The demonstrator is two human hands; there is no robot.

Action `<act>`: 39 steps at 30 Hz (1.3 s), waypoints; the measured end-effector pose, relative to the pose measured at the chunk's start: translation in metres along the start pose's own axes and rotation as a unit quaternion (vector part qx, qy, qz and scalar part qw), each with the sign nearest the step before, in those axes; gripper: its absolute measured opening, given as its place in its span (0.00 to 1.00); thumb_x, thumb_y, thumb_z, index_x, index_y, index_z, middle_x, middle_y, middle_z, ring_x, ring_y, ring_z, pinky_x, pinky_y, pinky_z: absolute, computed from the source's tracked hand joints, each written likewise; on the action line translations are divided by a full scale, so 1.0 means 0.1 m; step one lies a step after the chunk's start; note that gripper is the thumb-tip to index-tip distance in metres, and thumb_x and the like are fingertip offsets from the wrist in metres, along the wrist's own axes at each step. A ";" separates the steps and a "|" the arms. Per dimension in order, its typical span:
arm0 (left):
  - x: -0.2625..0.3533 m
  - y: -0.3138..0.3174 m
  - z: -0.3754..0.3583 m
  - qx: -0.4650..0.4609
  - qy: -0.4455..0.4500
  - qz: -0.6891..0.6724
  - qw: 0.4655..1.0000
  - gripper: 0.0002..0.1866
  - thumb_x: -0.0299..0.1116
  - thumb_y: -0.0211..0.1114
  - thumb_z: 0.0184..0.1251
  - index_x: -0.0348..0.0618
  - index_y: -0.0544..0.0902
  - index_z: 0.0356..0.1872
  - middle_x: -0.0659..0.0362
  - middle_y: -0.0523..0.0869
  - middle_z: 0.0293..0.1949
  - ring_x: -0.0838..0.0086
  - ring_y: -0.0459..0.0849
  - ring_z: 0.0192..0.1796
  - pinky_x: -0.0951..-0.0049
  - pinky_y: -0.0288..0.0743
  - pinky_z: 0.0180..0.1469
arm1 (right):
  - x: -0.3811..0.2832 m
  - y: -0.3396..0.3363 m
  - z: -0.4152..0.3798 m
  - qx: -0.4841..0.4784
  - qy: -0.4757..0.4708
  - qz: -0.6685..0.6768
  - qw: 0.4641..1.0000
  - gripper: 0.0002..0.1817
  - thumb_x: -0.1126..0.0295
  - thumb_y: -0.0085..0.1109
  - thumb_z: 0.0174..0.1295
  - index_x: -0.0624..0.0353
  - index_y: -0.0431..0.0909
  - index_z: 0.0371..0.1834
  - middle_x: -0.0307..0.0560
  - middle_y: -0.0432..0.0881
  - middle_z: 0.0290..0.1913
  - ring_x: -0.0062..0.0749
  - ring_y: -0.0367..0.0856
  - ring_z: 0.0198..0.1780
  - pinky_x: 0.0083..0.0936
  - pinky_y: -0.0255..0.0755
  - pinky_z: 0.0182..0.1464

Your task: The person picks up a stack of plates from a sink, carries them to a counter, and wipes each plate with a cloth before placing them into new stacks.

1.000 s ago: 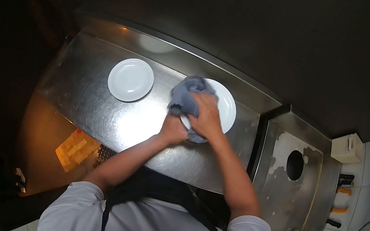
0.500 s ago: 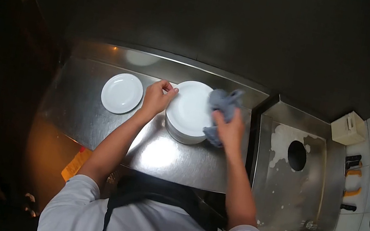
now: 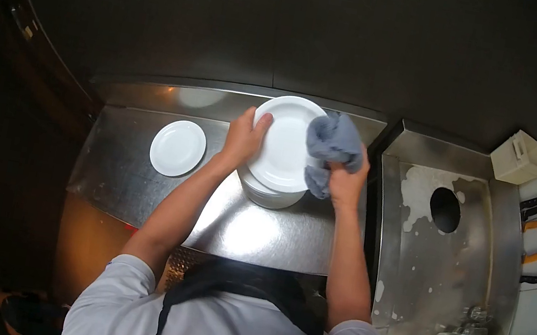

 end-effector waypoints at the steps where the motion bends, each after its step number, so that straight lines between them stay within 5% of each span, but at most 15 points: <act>1: 0.00 0.01 0.01 -0.004 0.013 -0.053 0.998 0.22 0.47 0.60 0.74 0.32 0.80 0.43 0.40 0.87 0.38 0.50 0.87 0.45 0.57 0.78 0.49 | -0.15 -0.03 0.04 0.005 0.028 0.052 0.998 0.25 0.69 0.68 0.58 0.61 0.78 0.60 0.48 0.86 0.51 0.36 0.85 0.52 0.34 0.76 0.60; 2: 0.04 0.06 -0.03 -0.020 0.025 -0.083 0.996 0.22 0.47 0.59 0.75 0.33 0.80 0.43 0.40 0.87 0.38 0.51 0.87 0.44 0.58 0.77 0.49 | -0.15 -0.12 0.15 -0.041 0.156 0.117 0.980 0.27 0.60 0.64 0.63 0.62 0.76 0.63 0.50 0.83 0.58 0.38 0.83 0.56 0.35 0.75 0.62; 3: 0.12 0.18 -0.11 -0.036 0.037 -0.113 0.992 0.22 0.48 0.59 0.75 0.33 0.80 0.42 0.41 0.87 0.38 0.53 0.87 0.44 0.59 0.77 0.49 | -0.14 -0.05 0.23 -0.138 0.326 0.359 0.864 0.29 0.55 0.55 0.71 0.65 0.72 0.67 0.52 0.76 0.67 0.41 0.78 0.64 0.35 0.73 0.66; 4: 0.20 0.30 -0.18 -0.051 0.051 -0.143 0.987 0.22 0.48 0.58 0.76 0.34 0.80 0.42 0.41 0.87 0.39 0.54 0.87 0.43 0.60 0.77 0.49 | -0.11 0.01 0.23 -0.187 0.394 0.435 0.788 0.29 0.55 0.55 0.71 0.65 0.72 0.67 0.51 0.76 0.67 0.41 0.77 0.64 0.35 0.72 0.66; 5: 0.21 0.46 -0.21 -0.045 0.090 -0.221 0.970 0.22 0.49 0.58 0.77 0.35 0.80 0.43 0.43 0.87 0.38 0.58 0.86 0.42 0.61 0.76 0.48 | -0.04 0.14 0.14 -0.189 0.374 0.455 0.786 0.28 0.56 0.56 0.70 0.64 0.72 0.67 0.51 0.76 0.66 0.40 0.77 0.64 0.34 0.72 0.66; 7: 0.37 0.34 -0.16 0.036 0.049 -0.195 0.979 0.22 0.49 0.57 0.78 0.34 0.81 0.44 0.46 0.88 0.38 0.64 0.86 0.43 0.64 0.76 0.47 | 0.18 0.34 -0.26 -0.107 0.185 0.374 0.902 0.28 0.56 0.57 0.70 0.64 0.72 0.67 0.51 0.76 0.66 0.40 0.77 0.64 0.34 0.72 0.66; 11: -0.03 -0.12 0.11 0.057 0.011 -0.288 0.956 0.21 0.46 0.56 0.79 0.33 0.82 0.45 0.53 0.89 0.37 0.70 0.85 0.38 0.66 0.78 0.44 | -0.25 0.37 -0.62 -0.053 0.033 0.169 0.984 0.28 0.58 0.59 0.69 0.64 0.72 0.67 0.51 0.77 0.65 0.38 0.77 0.64 0.34 0.71 0.67; 13: -0.10 -0.20 -0.04 -0.018 0.005 -0.154 0.988 0.20 0.45 0.56 0.79 0.35 0.82 0.46 0.54 0.89 0.39 0.70 0.85 0.40 0.66 0.78 0.47 | -0.28 0.22 -0.26 -0.086 0.121 0.206 0.967 0.27 0.59 0.60 0.69 0.64 0.72 0.66 0.50 0.77 0.65 0.38 0.77 0.64 0.33 0.71 0.67; 16: 0.14 -0.02 -0.41 -0.108 0.058 -0.280 0.952 0.18 0.45 0.57 0.79 0.36 0.81 0.45 0.57 0.87 0.40 0.74 0.83 0.41 0.71 0.76 0.48 | -0.01 0.19 0.13 -0.199 0.321 0.371 0.849 0.27 0.60 0.61 0.68 0.64 0.72 0.66 0.50 0.77 0.64 0.37 0.77 0.63 0.33 0.71 0.67; 20: 0.31 -0.16 -0.34 0.014 0.042 -0.379 0.924 0.19 0.45 0.59 0.78 0.34 0.80 0.43 0.56 0.86 0.38 0.76 0.80 0.40 0.75 0.75 0.47 | 0.20 0.80 -0.51 -0.149 0.172 0.407 0.885 0.27 0.62 0.63 0.68 0.63 0.72 0.66 0.49 0.77 0.63 0.36 0.76 0.63 0.32 0.70 0.67; 23: -0.01 -0.61 -0.11 0.176 -0.009 -0.246 0.953 0.17 0.43 0.61 0.77 0.35 0.80 0.43 0.56 0.86 0.39 0.76 0.80 0.41 0.74 0.75 0.47 | -0.23 1.07 -0.85 -0.091 0.110 0.403 0.904 0.27 0.63 0.65 0.67 0.63 0.72 0.66 0.49 0.77 0.62 0.35 0.76 0.63 0.32 0.70 0.67; 26: -0.01 -0.58 -0.26 0.286 0.038 -0.245 0.926 0.16 0.41 0.64 0.75 0.35 0.79 0.44 0.56 0.86 0.41 0.75 0.81 0.42 0.72 0.76 0.49 | -0.48 1.11 -0.57 -0.048 0.123 0.243 0.961 0.25 0.65 0.68 0.65 0.64 0.74 0.63 0.48 0.79 0.59 0.32 0.78 0.59 0.29 0.71 0.64; 30: -0.07 -0.68 -0.56 0.120 0.185 -0.333 0.917 0.23 0.38 0.67 0.72 0.35 0.71 0.58 0.53 0.84 0.48 0.70 0.84 0.49 0.70 0.76 0.55 | -0.91 0.95 -0.11 -0.084 0.085 0.183 0.976 0.21 0.73 0.70 0.62 0.63 0.78 0.58 0.44 0.84 0.51 0.28 0.83 0.50 0.27 0.78 0.55; 33: 0.22 -1.11 -0.42 0.001 0.135 -0.457 0.879 0.28 0.39 0.65 0.74 0.35 0.67 0.66 0.51 0.84 0.52 0.74 0.83 0.50 0.71 0.76 0.56 | -1.13 0.93 -0.08 -0.134 0.085 0.134 0.978 0.20 0.71 0.72 0.60 0.65 0.79 0.54 0.44 0.84 0.50 0.28 0.83 0.49 0.25 0.76 0.55; 39: -0.05 -0.86 -0.38 0.169 -0.019 -0.462 0.870 0.19 0.37 0.58 0.79 0.31 0.75 0.59 0.52 0.84 0.52 0.71 0.84 0.51 0.69 0.77 0.55 | -0.83 1.38 -0.48 0.002 0.143 0.226 0.963 0.20 0.64 0.70 0.65 0.65 0.80 0.54 0.44 0.83 0.53 0.29 0.80 0.51 0.27 0.74 0.57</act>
Point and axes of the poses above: each hand's wrist, its own z-axis towards the middle knuckle, its own y-axis out of the palm, x = y × z, the point moved 2 cm from there along z, towards the middle knuckle
